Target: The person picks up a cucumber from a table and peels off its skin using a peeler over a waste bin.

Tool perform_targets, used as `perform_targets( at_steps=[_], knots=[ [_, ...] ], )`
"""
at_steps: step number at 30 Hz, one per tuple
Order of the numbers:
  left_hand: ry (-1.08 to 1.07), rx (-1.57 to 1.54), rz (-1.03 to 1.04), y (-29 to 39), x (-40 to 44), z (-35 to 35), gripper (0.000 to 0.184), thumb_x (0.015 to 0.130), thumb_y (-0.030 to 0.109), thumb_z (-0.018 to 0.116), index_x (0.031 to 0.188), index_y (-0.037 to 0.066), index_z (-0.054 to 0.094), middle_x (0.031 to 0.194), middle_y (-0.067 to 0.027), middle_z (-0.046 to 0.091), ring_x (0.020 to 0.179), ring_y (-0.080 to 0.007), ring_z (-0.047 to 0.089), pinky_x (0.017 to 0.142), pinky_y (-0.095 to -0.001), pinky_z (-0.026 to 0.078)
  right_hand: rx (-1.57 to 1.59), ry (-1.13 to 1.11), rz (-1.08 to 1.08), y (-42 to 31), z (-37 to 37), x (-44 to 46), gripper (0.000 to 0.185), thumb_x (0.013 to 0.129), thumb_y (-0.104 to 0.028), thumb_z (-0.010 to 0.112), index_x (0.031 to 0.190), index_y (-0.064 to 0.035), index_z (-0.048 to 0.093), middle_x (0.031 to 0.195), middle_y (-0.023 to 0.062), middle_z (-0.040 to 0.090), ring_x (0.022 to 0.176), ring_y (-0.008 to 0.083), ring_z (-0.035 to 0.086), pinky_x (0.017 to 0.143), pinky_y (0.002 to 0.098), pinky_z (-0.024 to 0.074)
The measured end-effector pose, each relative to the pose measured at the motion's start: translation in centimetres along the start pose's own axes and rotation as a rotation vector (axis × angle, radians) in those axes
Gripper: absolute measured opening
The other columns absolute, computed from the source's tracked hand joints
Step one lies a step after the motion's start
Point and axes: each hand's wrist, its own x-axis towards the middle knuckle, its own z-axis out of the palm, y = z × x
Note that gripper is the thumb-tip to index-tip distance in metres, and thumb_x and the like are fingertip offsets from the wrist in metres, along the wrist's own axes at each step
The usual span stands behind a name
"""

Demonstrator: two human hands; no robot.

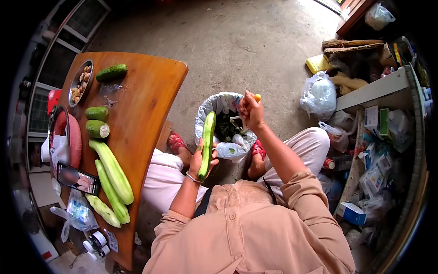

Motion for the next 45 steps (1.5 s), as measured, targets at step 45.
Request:
perform_targets(
  at_steps=[45],
  knots=[
    [-0.184, 0.04, 0.068, -2.0, 3.8, 3.4, 0.035, 0.101, 0.041, 0.034, 0.114, 0.014, 0.052, 0.089, -0.0017, 0.06, 0.072, -0.0105, 0.057, 0.058, -0.0253, 0.048, 0.233, -0.281, 0.163, -1.0, 6.9, -5.7, 0.027, 0.096, -0.031, 0.047, 0.076, -0.0131, 0.045, 0.05, -0.0007, 0.036, 0.038, 0.0061, 0.027, 0.033, 0.0198, 0.0201]
  ],
)
